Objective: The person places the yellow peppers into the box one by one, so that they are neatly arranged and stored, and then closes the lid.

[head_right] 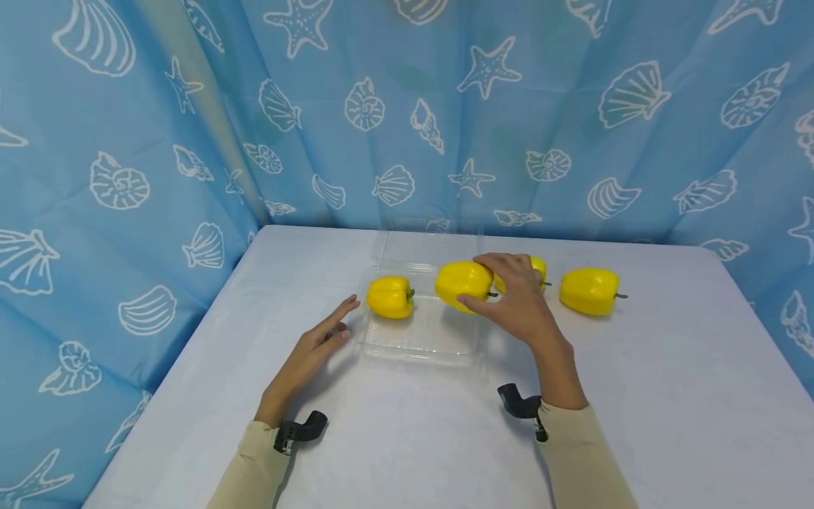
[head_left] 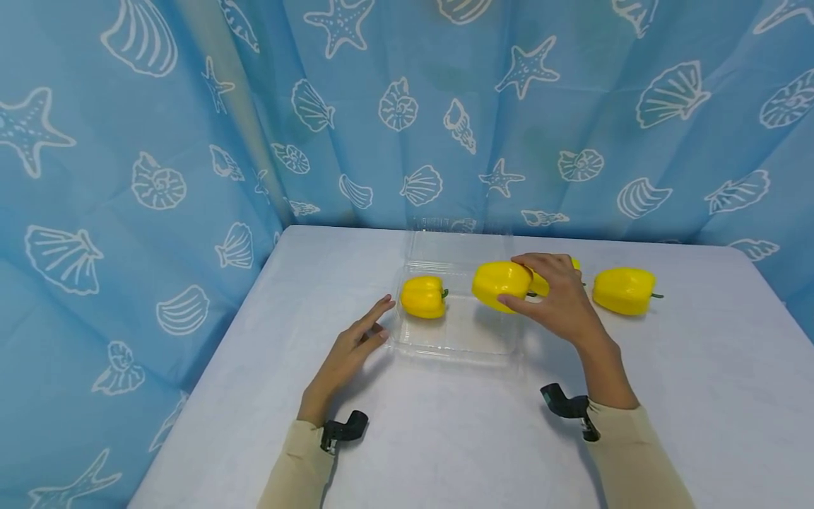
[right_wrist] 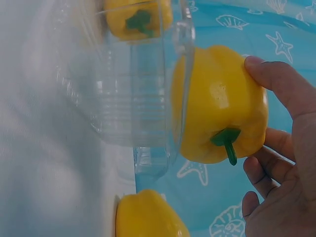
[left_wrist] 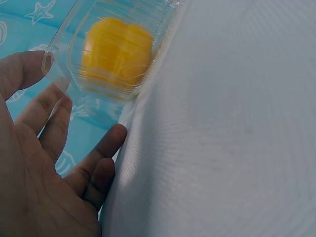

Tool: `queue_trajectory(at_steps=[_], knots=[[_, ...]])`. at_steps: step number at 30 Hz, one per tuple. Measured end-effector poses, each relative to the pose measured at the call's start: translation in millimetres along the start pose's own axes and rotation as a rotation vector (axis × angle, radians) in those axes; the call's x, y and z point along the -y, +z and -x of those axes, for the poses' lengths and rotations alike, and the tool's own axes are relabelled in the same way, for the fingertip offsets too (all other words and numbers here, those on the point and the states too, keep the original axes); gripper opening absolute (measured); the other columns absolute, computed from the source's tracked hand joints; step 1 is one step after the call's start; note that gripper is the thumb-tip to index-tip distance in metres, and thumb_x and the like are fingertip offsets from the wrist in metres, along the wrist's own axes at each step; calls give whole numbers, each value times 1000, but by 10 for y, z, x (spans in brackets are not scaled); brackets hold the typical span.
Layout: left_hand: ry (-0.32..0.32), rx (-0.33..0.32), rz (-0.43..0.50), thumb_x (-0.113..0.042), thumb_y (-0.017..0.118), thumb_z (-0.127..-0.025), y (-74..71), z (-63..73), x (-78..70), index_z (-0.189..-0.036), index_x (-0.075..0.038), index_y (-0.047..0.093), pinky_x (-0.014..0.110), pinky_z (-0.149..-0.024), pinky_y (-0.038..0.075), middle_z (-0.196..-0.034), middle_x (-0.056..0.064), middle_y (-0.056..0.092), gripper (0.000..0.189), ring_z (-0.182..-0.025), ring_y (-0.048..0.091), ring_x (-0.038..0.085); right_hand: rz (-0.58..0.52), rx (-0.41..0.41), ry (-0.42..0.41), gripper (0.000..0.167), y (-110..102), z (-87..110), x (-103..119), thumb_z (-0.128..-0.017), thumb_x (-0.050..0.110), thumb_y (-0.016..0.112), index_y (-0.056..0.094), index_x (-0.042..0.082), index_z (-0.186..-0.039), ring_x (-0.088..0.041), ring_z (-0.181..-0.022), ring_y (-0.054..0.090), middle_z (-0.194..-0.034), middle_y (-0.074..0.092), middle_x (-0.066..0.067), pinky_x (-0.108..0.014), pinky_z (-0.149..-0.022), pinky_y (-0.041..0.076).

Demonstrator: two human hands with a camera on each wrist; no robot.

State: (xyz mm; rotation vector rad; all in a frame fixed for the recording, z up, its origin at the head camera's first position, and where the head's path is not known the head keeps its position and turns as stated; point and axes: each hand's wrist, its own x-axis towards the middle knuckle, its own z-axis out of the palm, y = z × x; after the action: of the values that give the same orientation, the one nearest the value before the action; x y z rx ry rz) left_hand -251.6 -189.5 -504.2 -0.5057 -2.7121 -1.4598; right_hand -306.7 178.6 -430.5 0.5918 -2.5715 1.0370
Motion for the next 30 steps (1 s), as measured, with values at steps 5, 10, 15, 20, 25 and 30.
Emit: queue_trajectory(at_steps=[5,10,15,20,25,30], knots=[[5,2,-4,-29,52,-105,6,-3,14,-154,-33,41,43,-94,45,-159,-18,29,51,-109,56,17,9,19,12,64,42,-32,18,-79,35,86,63,9,-132,-34,-122,39,-136,58,-12,-63,-98,33],[-7,4,-1,-28,53,-105,5,-2,11,-154,-36,40,43,-94,45,-159,-19,29,51,-109,56,17,17,30,15,65,77,-55,27,-78,36,87,63,9,-132,-34,-123,40,-136,58,-12,-63,-99,34],[-7,3,4,-27,53,-104,2,0,2,-154,-36,40,43,-94,45,-159,-19,29,52,-109,56,16,14,41,11,65,110,-77,31,-78,36,87,63,9,-132,-34,-123,40,-135,58,-12,-63,-98,34],[-4,0,2,-26,53,-104,0,-2,-6,-153,-35,41,42,-93,45,-159,-20,30,51,-109,55,16,18,55,-1,65,169,-108,21,-78,38,87,63,10,-132,-35,-122,40,-135,58,-12,-62,-97,34],[9,-2,-7,-25,53,-104,-3,15,-8,-154,-31,41,41,-92,46,-160,-16,30,51,-107,56,16,30,92,14,67,222,-130,10,-78,43,85,62,11,-133,-35,-122,40,-136,58,-11,-61,-96,33],[30,-2,-8,-29,52,-105,-17,9,-15,-154,-30,41,41,-90,46,-160,-16,30,51,-106,56,16,41,111,28,69,235,-149,7,-79,44,84,62,10,-134,-36,-124,39,-137,57,-12,-63,-98,32]])
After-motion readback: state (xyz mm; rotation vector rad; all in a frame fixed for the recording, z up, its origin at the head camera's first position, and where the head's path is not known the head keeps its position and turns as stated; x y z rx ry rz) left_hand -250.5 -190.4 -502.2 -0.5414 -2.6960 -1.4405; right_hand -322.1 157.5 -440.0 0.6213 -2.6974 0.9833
